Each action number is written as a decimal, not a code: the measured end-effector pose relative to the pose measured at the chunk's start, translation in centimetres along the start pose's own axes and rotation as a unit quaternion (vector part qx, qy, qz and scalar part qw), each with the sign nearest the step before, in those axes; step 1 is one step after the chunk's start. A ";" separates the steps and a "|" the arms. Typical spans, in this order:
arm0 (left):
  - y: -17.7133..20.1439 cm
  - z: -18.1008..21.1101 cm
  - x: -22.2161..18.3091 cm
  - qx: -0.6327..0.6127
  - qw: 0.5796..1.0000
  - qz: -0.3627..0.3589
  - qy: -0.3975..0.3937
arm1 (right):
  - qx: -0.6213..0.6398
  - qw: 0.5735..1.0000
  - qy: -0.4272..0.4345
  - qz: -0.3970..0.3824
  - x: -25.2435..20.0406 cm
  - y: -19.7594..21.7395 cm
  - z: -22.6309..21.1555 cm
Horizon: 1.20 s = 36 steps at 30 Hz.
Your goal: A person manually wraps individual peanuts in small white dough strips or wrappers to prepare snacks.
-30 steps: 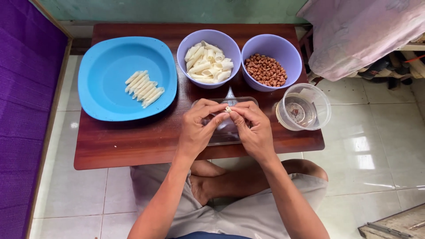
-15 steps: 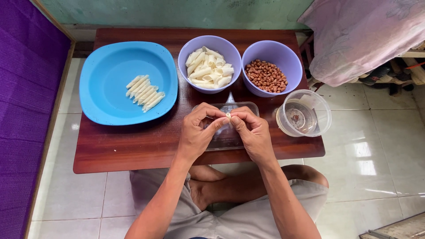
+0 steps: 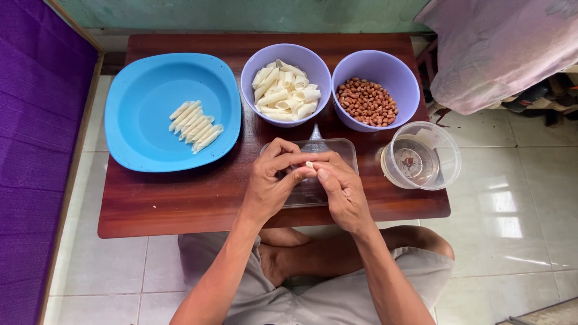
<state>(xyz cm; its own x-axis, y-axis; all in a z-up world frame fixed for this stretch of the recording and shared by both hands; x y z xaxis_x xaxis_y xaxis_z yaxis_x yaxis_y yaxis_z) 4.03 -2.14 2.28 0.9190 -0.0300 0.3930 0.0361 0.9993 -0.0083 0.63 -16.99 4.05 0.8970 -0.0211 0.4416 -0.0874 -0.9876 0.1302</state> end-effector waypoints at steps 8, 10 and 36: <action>-0.2 -0.1 -0.1 0.030 0.999 0.010 -0.020 | -0.016 0.999 0.034 -0.005 0.3 0.0 0.2; -0.2 0.0 -0.2 0.032 0.999 0.018 -0.023 | -0.014 0.999 0.034 -0.003 0.4 -0.2 -0.2; 0.5 -0.6 -1.0 0.077 0.994 0.058 -0.043 | -0.017 0.997 -0.041 0.063 -1.0 0.6 2.5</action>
<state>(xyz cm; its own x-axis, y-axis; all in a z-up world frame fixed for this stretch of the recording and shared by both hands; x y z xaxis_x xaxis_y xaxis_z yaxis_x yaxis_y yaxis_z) 3.40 -1.68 1.31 0.8764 0.0817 0.4746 -0.1354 0.9875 0.0801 0.81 -17.90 1.49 0.9105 -0.1591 0.3817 -0.2155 -0.9703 0.1095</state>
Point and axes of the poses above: each hand's wrist, its own x-axis towards the middle knuckle, its own y-axis out of the back of the hand, z = x × y, the point moved 4 cm from there along x, towards the middle knuckle, and after that the axes turned 8 degrees about z, right-handed, at the moved point
